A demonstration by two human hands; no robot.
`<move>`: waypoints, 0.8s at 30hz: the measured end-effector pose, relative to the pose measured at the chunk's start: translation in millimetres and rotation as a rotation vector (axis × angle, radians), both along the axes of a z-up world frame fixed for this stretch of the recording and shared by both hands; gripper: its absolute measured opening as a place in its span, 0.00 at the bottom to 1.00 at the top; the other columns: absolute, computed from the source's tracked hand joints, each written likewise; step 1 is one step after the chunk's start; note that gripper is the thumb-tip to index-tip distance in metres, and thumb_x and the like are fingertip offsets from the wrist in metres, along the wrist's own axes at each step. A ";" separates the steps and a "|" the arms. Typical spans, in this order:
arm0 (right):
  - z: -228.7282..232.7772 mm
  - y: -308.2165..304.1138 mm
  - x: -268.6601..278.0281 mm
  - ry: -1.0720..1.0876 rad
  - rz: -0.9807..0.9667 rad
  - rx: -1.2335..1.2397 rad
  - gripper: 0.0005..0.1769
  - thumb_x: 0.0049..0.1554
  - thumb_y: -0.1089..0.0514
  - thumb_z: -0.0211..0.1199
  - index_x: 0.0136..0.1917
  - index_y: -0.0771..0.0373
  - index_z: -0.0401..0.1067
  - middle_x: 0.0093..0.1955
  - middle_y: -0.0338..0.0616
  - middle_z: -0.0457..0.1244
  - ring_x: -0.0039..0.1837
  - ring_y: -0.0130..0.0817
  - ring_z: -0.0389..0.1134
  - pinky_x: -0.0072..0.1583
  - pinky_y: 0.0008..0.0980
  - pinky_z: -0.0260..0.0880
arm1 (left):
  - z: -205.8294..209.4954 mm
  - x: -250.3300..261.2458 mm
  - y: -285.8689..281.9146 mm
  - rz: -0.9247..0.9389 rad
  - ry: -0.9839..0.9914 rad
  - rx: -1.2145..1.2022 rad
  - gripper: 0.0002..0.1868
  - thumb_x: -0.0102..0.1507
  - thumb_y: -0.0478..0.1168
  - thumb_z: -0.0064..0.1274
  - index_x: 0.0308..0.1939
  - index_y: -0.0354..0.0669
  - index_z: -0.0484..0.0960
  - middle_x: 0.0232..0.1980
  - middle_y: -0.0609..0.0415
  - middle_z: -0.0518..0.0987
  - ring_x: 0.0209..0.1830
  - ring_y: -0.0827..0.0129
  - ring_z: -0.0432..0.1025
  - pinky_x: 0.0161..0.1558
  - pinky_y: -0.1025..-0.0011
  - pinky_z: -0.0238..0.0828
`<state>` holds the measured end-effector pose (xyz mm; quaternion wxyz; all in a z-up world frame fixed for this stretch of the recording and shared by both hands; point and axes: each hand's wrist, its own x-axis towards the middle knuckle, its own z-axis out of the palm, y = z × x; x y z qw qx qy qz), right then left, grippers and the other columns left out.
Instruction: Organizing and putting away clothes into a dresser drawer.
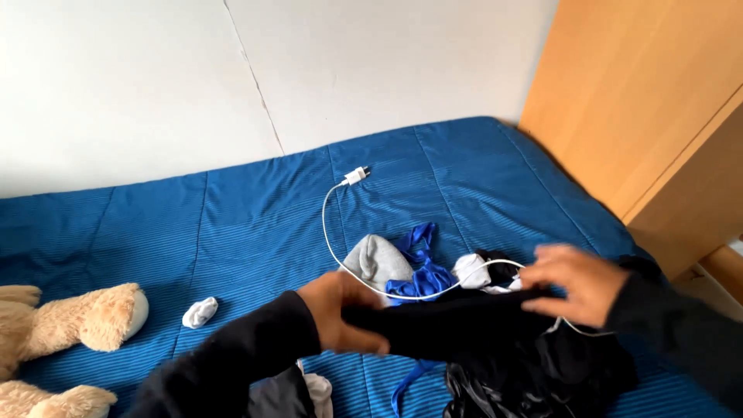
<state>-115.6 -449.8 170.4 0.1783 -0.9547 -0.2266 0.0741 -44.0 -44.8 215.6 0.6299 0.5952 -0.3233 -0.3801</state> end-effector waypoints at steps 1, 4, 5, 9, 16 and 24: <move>13.6 -5.2 -0.5 -0.213 0.047 0.041 0.14 0.48 0.53 0.76 0.47 0.55 0.77 0.44 0.38 0.70 0.53 0.37 0.71 0.68 0.40 0.60 | 19.2 -6.4 1.4 -0.075 -0.360 0.391 0.14 0.54 0.42 0.65 0.42 0.43 0.86 0.37 0.55 0.84 0.37 0.70 0.78 0.45 0.67 0.76; 53.7 -0.3 -27.3 -0.527 0.129 0.221 0.12 0.48 0.53 0.73 0.45 0.53 0.74 0.46 0.35 0.68 0.58 0.37 0.71 0.71 0.41 0.63 | 42.2 -25.0 8.7 -0.040 -0.885 0.762 0.16 0.51 0.52 0.65 0.38 0.50 0.88 0.32 0.56 0.85 0.36 0.64 0.79 0.51 0.63 0.74; 67.6 3.4 -41.2 -0.625 0.162 0.363 0.10 0.49 0.56 0.70 0.44 0.52 0.72 0.47 0.33 0.68 0.60 0.35 0.72 0.74 0.42 0.63 | 46.1 -30.5 9.9 0.066 -1.054 0.734 0.15 0.51 0.53 0.63 0.35 0.52 0.89 0.30 0.55 0.86 0.37 0.60 0.78 0.58 0.60 0.70; -6.5 13.2 -60.6 -0.503 0.120 0.119 0.16 0.43 0.49 0.78 0.41 0.51 0.74 0.46 0.31 0.70 0.59 0.33 0.71 0.74 0.57 0.54 | -26.6 -38.2 27.8 0.066 -1.189 0.603 0.14 0.54 0.54 0.62 0.32 0.50 0.88 0.33 0.53 0.84 0.42 0.56 0.79 0.73 0.52 0.56; 20.4 23.2 -33.0 -0.147 -0.292 0.438 0.14 0.55 0.57 0.73 0.49 0.63 0.72 0.47 0.39 0.67 0.57 0.32 0.71 0.66 0.36 0.72 | -28.4 -8.1 34.4 0.082 -1.155 0.902 0.15 0.54 0.47 0.57 0.42 0.52 0.88 0.40 0.53 0.83 0.51 0.56 0.77 0.72 0.37 0.40; 126.9 133.2 -25.8 -0.166 0.230 0.625 0.26 0.54 0.62 0.71 0.65 0.66 0.68 0.61 0.39 0.69 0.67 0.31 0.68 0.65 0.34 0.65 | 90.2 -45.0 -31.1 0.380 -0.879 0.267 0.09 0.61 0.42 0.56 0.41 0.41 0.84 0.33 0.47 0.84 0.32 0.58 0.81 0.36 0.67 0.77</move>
